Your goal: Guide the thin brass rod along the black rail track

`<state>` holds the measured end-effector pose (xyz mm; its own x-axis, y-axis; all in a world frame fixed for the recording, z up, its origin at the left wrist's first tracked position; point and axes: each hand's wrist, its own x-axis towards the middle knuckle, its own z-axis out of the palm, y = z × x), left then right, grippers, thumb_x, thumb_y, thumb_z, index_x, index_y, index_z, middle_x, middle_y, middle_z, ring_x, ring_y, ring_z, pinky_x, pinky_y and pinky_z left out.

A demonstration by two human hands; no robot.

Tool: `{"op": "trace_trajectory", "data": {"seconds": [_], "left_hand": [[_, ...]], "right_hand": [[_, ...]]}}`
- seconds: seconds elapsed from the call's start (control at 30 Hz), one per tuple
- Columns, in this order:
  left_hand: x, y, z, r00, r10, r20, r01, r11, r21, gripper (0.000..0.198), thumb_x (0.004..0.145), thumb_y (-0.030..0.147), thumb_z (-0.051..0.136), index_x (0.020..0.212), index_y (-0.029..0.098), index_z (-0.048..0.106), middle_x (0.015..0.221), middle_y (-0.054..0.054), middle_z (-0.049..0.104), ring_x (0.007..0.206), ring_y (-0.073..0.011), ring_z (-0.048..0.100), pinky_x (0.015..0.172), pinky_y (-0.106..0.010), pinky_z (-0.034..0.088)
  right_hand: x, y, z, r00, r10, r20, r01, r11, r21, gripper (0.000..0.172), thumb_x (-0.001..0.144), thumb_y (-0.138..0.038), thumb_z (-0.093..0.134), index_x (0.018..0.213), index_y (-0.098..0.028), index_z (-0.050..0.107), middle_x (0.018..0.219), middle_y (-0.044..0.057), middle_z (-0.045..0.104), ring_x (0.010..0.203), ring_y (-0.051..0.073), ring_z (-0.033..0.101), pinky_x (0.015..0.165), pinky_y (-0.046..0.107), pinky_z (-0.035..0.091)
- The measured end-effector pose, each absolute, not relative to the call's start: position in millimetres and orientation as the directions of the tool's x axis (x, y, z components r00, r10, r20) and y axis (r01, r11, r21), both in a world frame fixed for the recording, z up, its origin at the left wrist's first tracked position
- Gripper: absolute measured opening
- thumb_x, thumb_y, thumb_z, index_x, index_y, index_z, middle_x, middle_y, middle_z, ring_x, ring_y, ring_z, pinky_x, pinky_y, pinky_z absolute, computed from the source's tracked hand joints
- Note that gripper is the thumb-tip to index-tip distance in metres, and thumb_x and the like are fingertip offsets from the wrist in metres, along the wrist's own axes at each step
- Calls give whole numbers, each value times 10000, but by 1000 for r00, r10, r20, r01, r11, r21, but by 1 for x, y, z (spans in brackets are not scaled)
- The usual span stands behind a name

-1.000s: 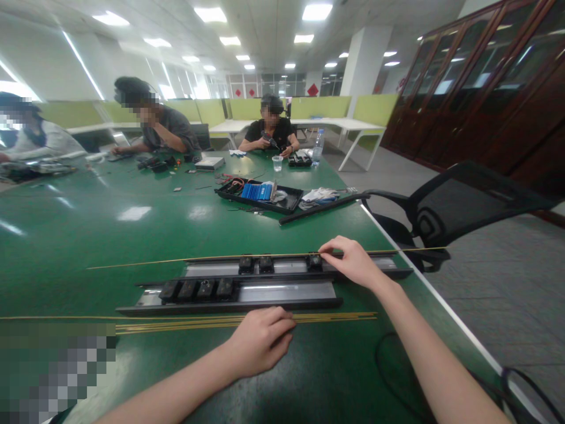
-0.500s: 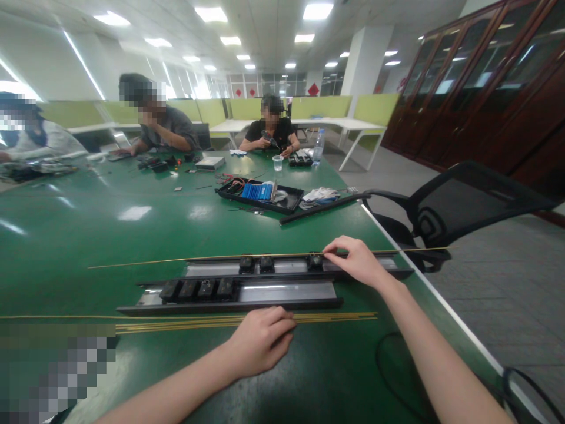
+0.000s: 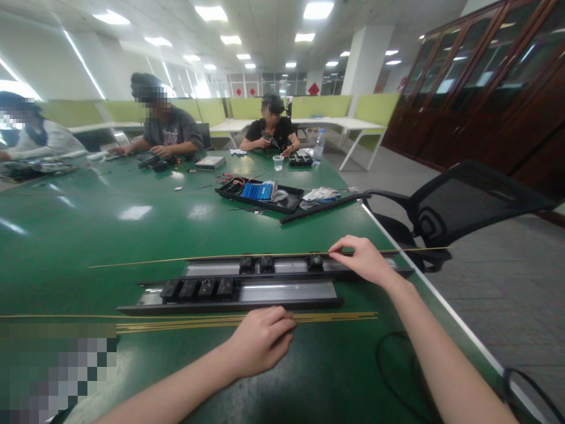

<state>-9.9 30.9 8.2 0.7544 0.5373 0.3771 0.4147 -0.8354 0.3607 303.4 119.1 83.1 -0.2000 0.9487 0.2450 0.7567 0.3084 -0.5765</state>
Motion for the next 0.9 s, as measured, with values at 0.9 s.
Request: {"op": "trace_trajectory", "data": {"seconds": [0.9], "left_hand": [[-9, 30, 9, 751, 542, 377, 416, -832, 367, 198, 938, 209, 523, 1095, 179, 639, 1034, -78, 667, 890, -210, 669, 781, -328, 572]], "right_hand": [[331, 120, 92, -170, 975, 144, 798, 222, -561, 331, 793, -549, 668, 839, -234, 758, 930, 47, 760, 905, 228, 676, 857, 345, 511]]}}
